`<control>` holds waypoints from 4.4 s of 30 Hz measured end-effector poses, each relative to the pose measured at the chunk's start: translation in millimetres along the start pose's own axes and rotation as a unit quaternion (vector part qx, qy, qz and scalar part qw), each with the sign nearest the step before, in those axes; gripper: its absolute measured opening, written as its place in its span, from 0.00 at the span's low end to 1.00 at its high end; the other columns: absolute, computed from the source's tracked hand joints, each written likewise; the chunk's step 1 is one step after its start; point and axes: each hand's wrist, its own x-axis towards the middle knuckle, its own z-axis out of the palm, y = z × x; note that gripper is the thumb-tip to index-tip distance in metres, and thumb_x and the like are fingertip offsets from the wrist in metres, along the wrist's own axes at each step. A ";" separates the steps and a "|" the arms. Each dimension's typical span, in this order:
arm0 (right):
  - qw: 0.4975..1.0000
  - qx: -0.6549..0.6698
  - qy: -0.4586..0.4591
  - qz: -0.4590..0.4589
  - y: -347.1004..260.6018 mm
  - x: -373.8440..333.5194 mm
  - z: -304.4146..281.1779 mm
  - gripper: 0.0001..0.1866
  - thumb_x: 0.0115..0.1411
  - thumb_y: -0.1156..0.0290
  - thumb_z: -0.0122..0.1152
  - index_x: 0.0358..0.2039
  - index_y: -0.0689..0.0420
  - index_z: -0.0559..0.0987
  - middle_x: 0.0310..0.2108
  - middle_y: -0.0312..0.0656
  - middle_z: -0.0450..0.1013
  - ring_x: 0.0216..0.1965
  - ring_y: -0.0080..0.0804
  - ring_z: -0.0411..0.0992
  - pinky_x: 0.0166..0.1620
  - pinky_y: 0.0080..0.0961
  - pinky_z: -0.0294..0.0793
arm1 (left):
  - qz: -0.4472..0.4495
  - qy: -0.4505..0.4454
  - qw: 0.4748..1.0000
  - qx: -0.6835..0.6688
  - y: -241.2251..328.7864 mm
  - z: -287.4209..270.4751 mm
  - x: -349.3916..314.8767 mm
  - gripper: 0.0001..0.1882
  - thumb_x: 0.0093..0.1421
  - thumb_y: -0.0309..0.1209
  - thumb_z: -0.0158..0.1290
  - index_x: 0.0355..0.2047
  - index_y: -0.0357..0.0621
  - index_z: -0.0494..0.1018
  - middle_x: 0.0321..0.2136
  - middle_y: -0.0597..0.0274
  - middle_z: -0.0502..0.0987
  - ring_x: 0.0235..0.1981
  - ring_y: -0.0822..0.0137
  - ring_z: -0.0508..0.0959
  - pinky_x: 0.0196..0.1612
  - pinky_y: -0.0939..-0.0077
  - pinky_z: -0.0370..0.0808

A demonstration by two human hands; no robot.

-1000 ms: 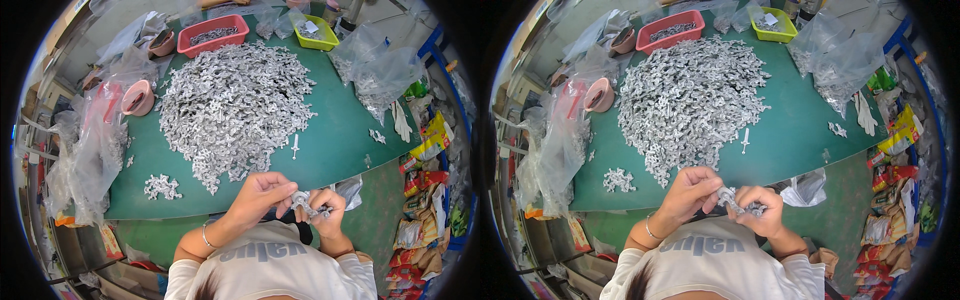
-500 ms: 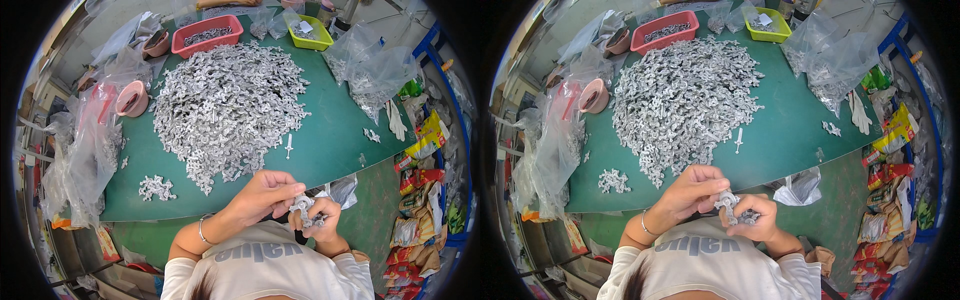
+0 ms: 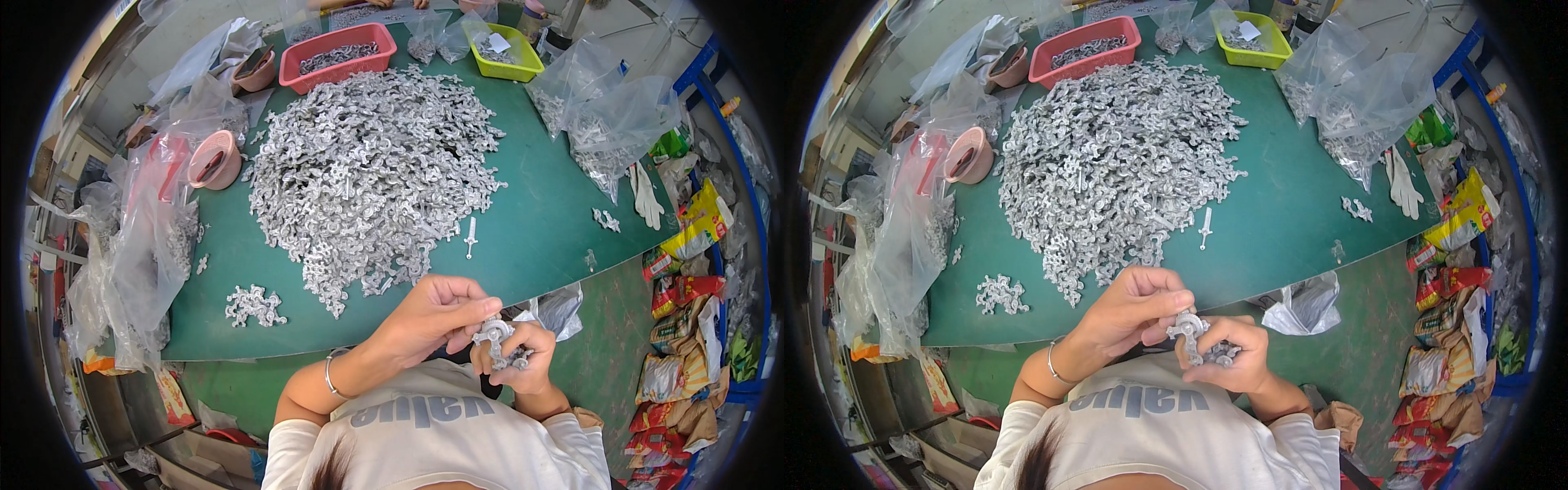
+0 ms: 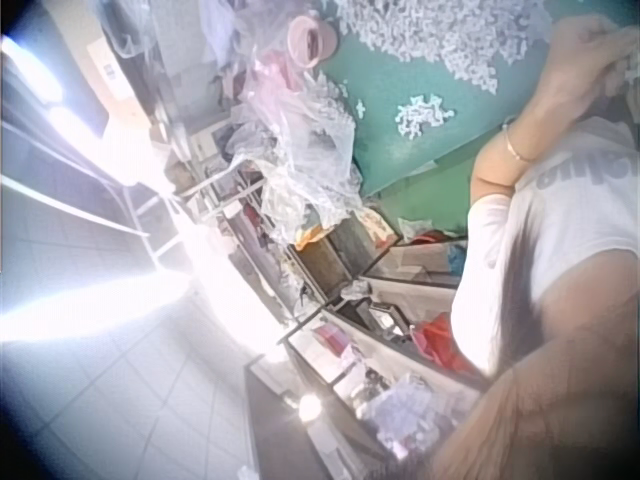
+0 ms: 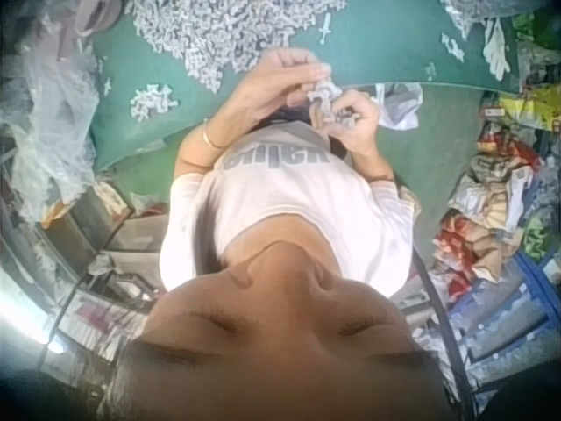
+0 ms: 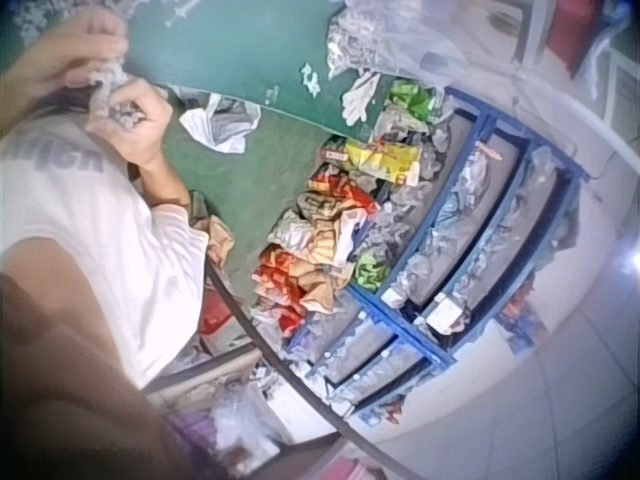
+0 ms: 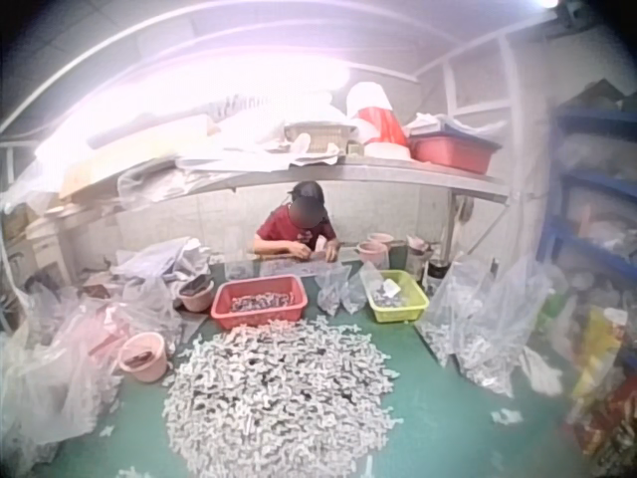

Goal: The person picks up small grey parts from a large pile on a table by hand and places them into a clear plastic bag.

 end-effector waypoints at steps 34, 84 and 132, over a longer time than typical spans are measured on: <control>0.909 0.047 0.298 0.288 66.5 84.6 -153.0 0.09 0.58 0.67 0.53 0.27 0.58 0.69 0.20 0.37 0.67 0.20 0.26 0.68 0.14 0.13 0.58 | 0.098 0.238 0.959 0.117 -65.8 -114.1 5.6 0.10 0.58 0.28 0.49 0.39 0.36 0.69 0.23 0.65 0.72 0.23 0.76 0.71 0.25 0.85 0.68; 0.920 -0.360 0.045 0.148 -16.4 48.7 -21.9 0.08 0.48 0.79 0.61 0.32 0.63 0.76 0.26 0.43 0.75 0.26 0.27 0.73 0.31 0.21 0.69 | 0.327 0.149 0.866 0.348 -17.8 -30.7 6.3 0.18 0.49 0.14 0.52 0.42 0.35 0.71 0.36 0.57 0.71 0.38 0.69 0.74 0.42 0.79 0.74; 0.989 -0.030 0.085 0.115 -17.0 16.8 -14.0 0.09 0.55 0.72 0.58 0.28 0.63 0.69 0.24 0.45 0.71 0.22 0.22 0.69 0.21 0.14 0.64 | 0.059 0.035 0.996 -0.062 -15.0 -16.1 -4.8 0.09 0.59 0.30 0.48 0.27 0.36 0.70 0.21 0.61 0.73 0.21 0.74 0.73 0.26 0.81 0.73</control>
